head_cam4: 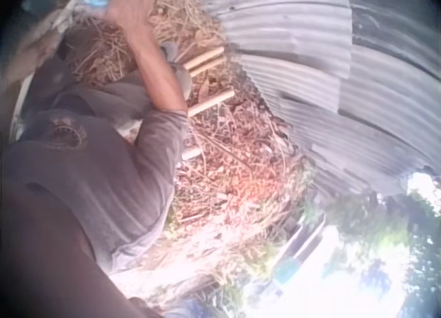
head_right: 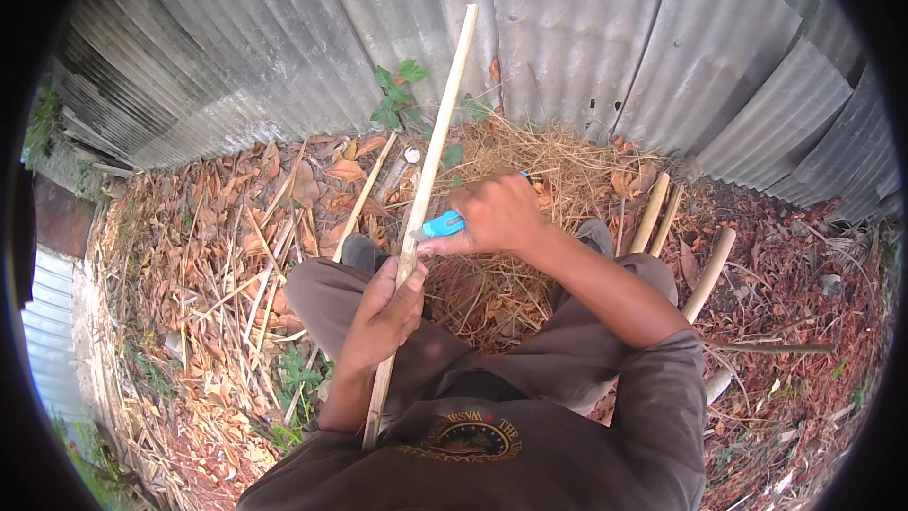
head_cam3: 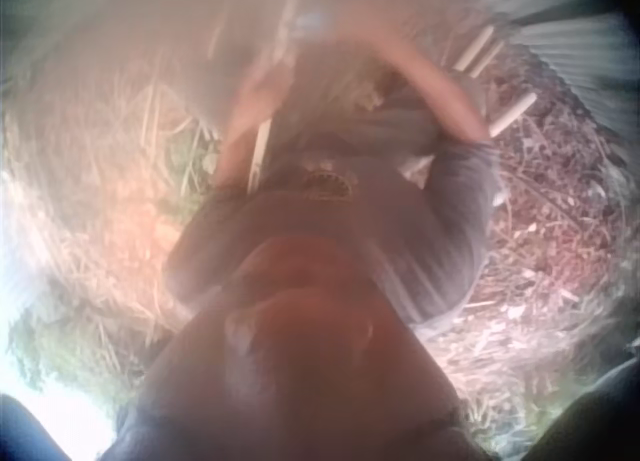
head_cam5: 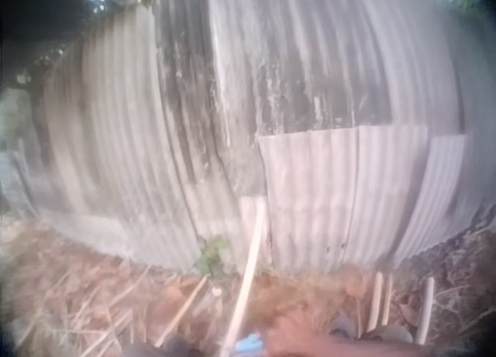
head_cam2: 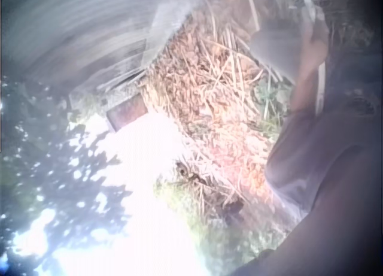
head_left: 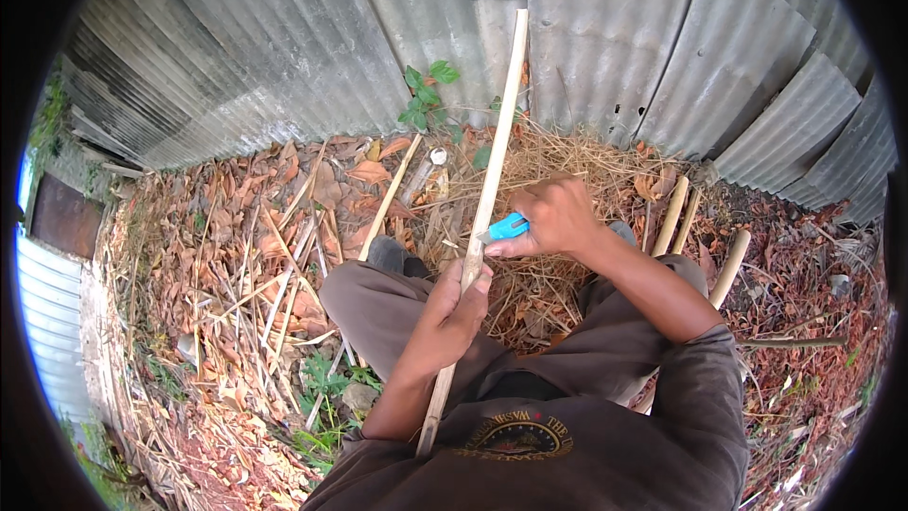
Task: The person sits on the ground and uses a blue utility knife to shave and smooth a long bamboo stick. They rotate the stick to work on different sides, removing thin strips of material. At one point, they switch to a machete to split the bamboo before returning to the utility knife for further shaving.
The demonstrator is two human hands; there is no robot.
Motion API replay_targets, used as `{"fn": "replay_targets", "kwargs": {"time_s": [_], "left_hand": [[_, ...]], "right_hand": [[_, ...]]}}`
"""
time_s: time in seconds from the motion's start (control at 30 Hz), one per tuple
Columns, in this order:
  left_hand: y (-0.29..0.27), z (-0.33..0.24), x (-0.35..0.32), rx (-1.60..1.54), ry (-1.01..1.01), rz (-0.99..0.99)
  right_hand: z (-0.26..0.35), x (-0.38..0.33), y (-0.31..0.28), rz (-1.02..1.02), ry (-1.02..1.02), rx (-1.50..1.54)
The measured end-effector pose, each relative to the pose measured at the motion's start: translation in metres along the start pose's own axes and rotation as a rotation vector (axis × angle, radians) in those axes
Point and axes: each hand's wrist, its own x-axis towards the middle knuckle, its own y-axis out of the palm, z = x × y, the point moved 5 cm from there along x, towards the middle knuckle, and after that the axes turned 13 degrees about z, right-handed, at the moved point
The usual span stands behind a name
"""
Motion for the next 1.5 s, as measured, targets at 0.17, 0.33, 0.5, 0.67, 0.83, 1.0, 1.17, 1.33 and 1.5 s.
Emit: {"fn": "replay_targets", "kwargs": {"time_s": [0.17,0.33,0.5,0.67,0.83,1.0,1.17,1.33,1.5], "left_hand": [[0.004,-0.005,0.006,-0.043,-0.005,0.026],[0.013,-0.002,-0.001,-0.073,0.007,0.111],[0.026,0.009,-0.012,-0.089,-0.036,0.163],[0.031,0.009,-0.02,-0.008,-0.013,0.205],[0.034,0.022,-0.031,0.01,0.017,0.249],[0.035,0.019,-0.033,0.018,-0.016,0.252],[0.044,0.017,-0.054,0.013,-0.093,0.372],[0.036,0.047,-0.102,0.056,-0.229,0.314],[0.016,0.034,-0.078,-0.075,-0.189,0.182]], "right_hand": [[-0.018,0.005,-0.001,-0.023,0.026,-0.032],[-0.069,0.005,-0.01,0.015,0.348,-0.109],[-0.118,-0.001,-0.027,-0.049,0.581,-0.078],[-0.139,-0.007,-0.04,-0.097,0.552,-0.179],[-0.162,-0.014,-0.047,-0.109,0.518,-0.225],[-0.173,-0.015,-0.044,-0.101,0.436,-0.274],[-0.236,-0.033,-0.045,-0.114,0.935,-0.118],[-0.297,-0.14,-0.048,-0.056,1.373,0.043],[-0.272,-0.116,-0.044,-0.074,1.148,0.273]]}}
